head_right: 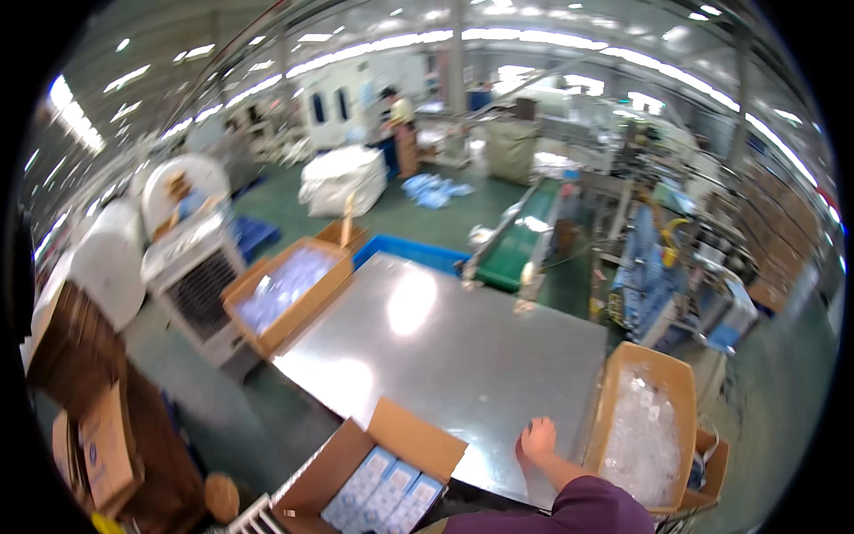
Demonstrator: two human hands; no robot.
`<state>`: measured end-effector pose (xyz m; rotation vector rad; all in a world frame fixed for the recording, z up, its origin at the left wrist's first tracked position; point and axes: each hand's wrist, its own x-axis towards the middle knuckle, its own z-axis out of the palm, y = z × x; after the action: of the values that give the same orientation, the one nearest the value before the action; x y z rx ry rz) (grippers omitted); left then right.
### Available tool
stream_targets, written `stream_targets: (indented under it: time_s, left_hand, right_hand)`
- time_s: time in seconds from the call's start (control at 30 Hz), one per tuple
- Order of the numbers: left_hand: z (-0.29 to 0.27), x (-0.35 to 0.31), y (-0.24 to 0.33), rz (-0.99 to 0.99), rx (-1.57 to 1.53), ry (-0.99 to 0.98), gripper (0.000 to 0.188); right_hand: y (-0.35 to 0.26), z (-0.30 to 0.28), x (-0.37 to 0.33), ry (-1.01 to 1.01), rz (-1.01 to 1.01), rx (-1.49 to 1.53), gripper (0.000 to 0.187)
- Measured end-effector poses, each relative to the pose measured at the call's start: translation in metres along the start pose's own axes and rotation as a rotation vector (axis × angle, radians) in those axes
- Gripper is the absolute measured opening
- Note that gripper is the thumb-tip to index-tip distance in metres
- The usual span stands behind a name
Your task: The person packs boxes with wrapped items, places them on a conveyor system, then uses a white cloth to wipe down a machine part.
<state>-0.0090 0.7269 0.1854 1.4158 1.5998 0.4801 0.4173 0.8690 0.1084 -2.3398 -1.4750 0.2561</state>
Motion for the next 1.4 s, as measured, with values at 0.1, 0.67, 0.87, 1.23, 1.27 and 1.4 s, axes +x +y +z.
stream_targets:
  time_s: [0.1, 0.67, 0.87, 1.23, 1.27, 1.4]
  left_hand:
    - [0.002, 0.020, 0.016, 0.038, 0.084, -0.010, 0.049]
    - [0.009, 0.012, 0.024, 0.126, 0.262, -0.011, 0.044]
    - [0.011, 0.002, 0.021, 0.108, 0.289, 0.021, 0.042]
    - [0.023, -0.031, -0.011, 0.089, 0.355, 0.102, 0.039]
    - [0.021, -0.034, -0.016, 0.079, 0.372, 0.117, 0.038]
    - [0.026, -0.010, -0.066, 0.158, 0.465, 0.083, 0.026]
  right_hand:
    - [0.034, 0.013, -0.058, 0.004, 0.041, -0.046, 0.049]
    - [0.033, 0.022, -0.112, 0.038, 0.072, -0.145, 0.075]
    - [0.033, 0.024, -0.109, 0.125, 0.053, -0.116, 0.073]
    - [0.030, 0.009, -0.116, 0.035, 0.099, -0.102, 0.074]
    - [0.024, 0.008, -0.113, 0.020, 0.096, -0.093, 0.074]
    - [0.015, 0.006, -0.113, 0.037, 0.061, -0.176, 0.072]
